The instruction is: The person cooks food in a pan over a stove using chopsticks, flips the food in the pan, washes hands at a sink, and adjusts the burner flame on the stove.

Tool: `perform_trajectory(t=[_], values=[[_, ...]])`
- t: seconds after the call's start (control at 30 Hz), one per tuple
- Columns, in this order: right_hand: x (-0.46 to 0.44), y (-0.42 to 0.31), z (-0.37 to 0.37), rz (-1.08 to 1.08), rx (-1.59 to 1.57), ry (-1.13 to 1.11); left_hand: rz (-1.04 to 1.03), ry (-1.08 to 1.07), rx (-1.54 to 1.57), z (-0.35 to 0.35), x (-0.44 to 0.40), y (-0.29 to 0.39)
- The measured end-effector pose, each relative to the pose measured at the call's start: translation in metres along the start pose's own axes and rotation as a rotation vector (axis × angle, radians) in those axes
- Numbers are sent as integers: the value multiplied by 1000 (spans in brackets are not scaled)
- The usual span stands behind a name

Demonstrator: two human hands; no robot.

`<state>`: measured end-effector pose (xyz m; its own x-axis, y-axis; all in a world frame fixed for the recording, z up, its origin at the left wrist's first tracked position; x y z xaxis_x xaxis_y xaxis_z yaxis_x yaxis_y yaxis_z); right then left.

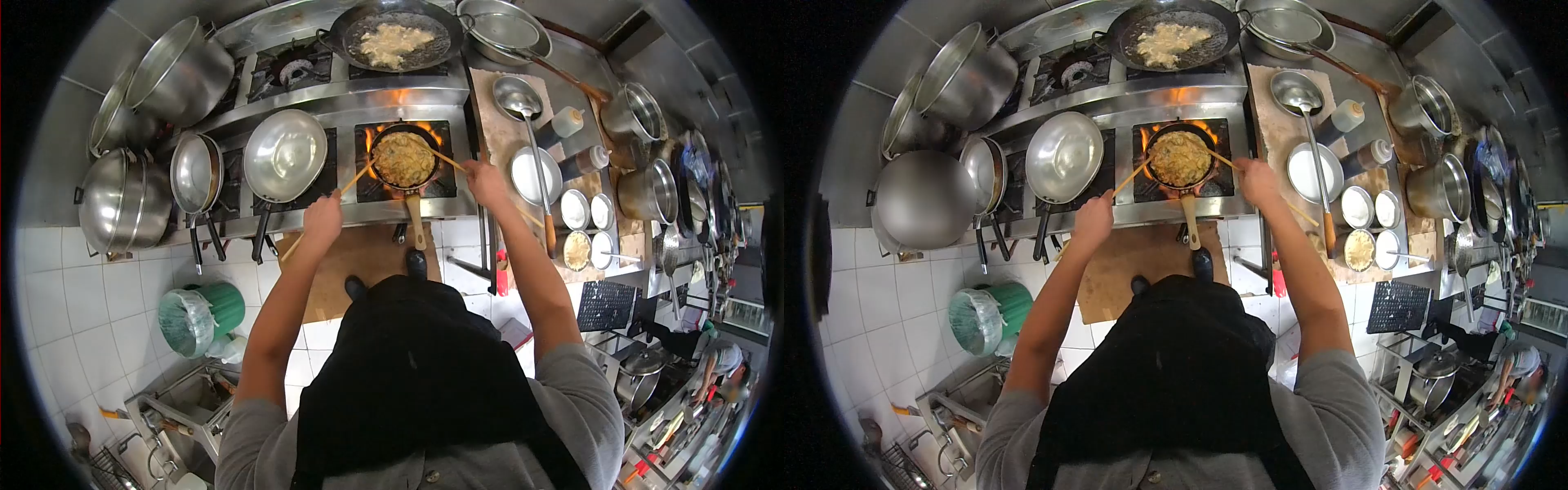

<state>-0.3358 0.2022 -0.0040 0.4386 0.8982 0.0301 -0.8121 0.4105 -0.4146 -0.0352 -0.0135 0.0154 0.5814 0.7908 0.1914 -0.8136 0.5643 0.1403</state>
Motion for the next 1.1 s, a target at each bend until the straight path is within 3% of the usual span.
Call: perform_trajectory(t=[0.1,0.3,0.5,0.7,0.93,1.1], values=[[-7,-14,-15,136,-36,62,-16,15,-30,-10,-10,3],[-4,-11,-15,84,-11,122,-2,43,-32,-26,-23,-7],[23,-33,-19,107,-187,45,-11,-93,-67,9,16,-11],[38,-32,-46,91,-99,-37,-27,-40,-102,9,7,-14],[38,-26,23,178,-112,-26,-103,-86,-15,34,26,2],[31,-22,17,193,-60,-147,-96,-162,-36,26,24,7]])
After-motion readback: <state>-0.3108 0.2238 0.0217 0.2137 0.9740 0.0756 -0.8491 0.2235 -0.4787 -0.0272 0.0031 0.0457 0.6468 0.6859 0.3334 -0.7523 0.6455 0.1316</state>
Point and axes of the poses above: each hand's wrist, its own x-axis away from the middle knuckle, its own z-axis out of the back of the hand, y = z × x, the point moved 9 cm from there along -x, towards the middle knuckle, and after that the axes turned 15 degrees about z, right-handed, at the moved point
